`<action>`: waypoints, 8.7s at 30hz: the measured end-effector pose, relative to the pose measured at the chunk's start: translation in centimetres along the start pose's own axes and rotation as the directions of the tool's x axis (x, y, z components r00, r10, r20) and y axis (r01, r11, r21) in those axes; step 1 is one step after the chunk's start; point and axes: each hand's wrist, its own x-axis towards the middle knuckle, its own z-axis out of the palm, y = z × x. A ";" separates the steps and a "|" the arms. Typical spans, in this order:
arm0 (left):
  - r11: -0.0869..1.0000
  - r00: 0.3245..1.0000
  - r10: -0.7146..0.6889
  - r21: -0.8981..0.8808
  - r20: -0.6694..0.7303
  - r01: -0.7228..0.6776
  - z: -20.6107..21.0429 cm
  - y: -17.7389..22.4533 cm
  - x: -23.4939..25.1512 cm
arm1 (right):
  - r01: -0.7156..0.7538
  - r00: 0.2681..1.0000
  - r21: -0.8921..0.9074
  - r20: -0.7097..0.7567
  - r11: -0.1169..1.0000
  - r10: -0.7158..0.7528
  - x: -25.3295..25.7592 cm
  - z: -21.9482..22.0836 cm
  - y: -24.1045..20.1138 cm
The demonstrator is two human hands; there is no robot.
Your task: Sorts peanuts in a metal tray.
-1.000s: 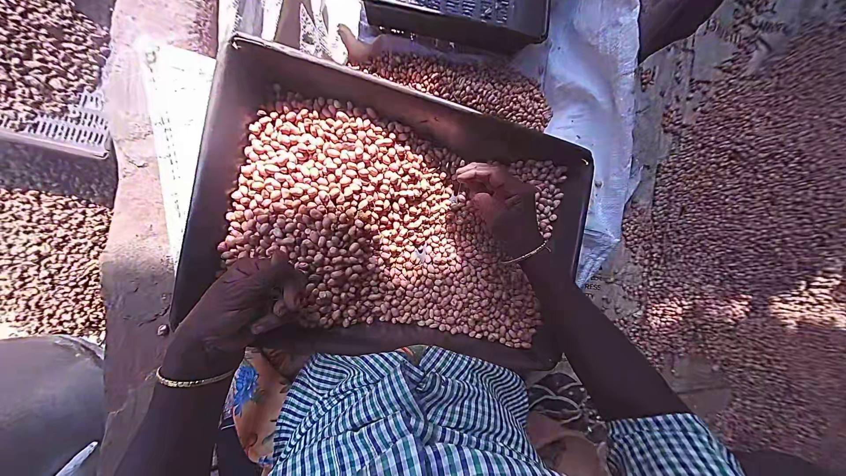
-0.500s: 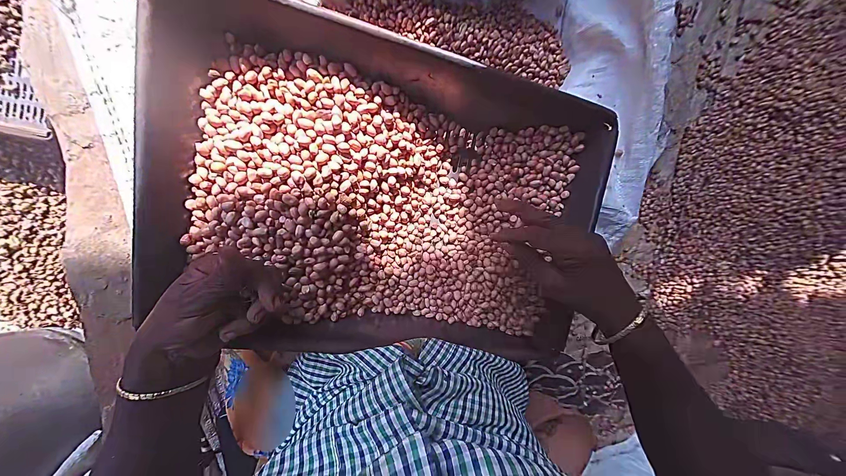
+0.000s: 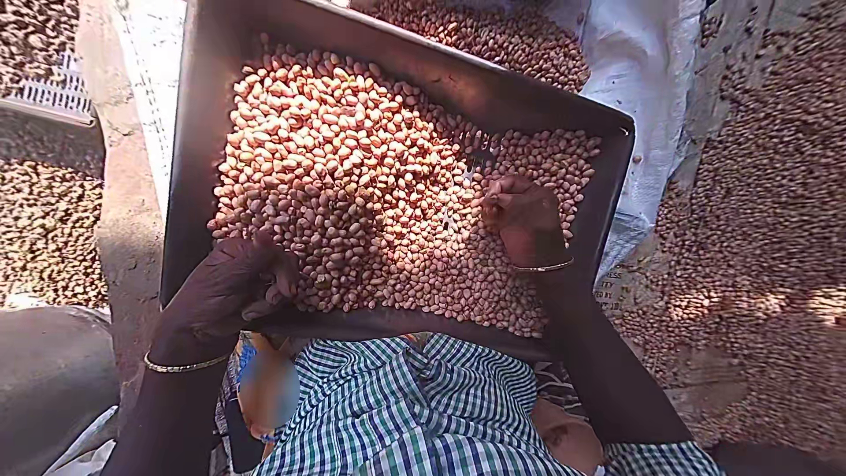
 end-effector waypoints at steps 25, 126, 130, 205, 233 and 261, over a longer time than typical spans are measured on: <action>1.000 1.000 0.017 -0.025 0.020 -0.017 0.3 0.0 0.0 | 0.206 0.974 -0.804 0.222 0.557 -0.040 -4.1 5.9 -1.1; 0.993 0.980 0.111 -0.032 -0.164 -0.118 0.2 -0.3 0.1 | 0.616 0.786 -0.611 0.518 0.498 -0.337 -0.1 -3.3 -3.7; 0.992 0.983 0.120 -0.033 -0.140 -0.126 0.3 -0.2 0.1 | 0.426 0.904 -0.679 0.301 0.598 -0.303 -1.8 4.4 0.2; 0.985 0.974 0.131 -0.083 -0.187 -0.149 0.5 0.3 0.4 | 0.290 0.953 -0.708 0.153 0.644 -0.260 -8.7 0.3 1.0; 0.998 0.999 -0.026 0.063 -0.037 0.029 -0.3 0.4 0.5 | -0.169 0.893 -0.344 0.342 0.924 0.291 -8.3 -3.1 -5.7; 0.989 0.990 0.115 0.086 0.079 -0.122 -1.2 -0.2 0.6 | 0.082 0.846 -0.801 0.370 0.593 0.383 -13.0 -2.8 -4.2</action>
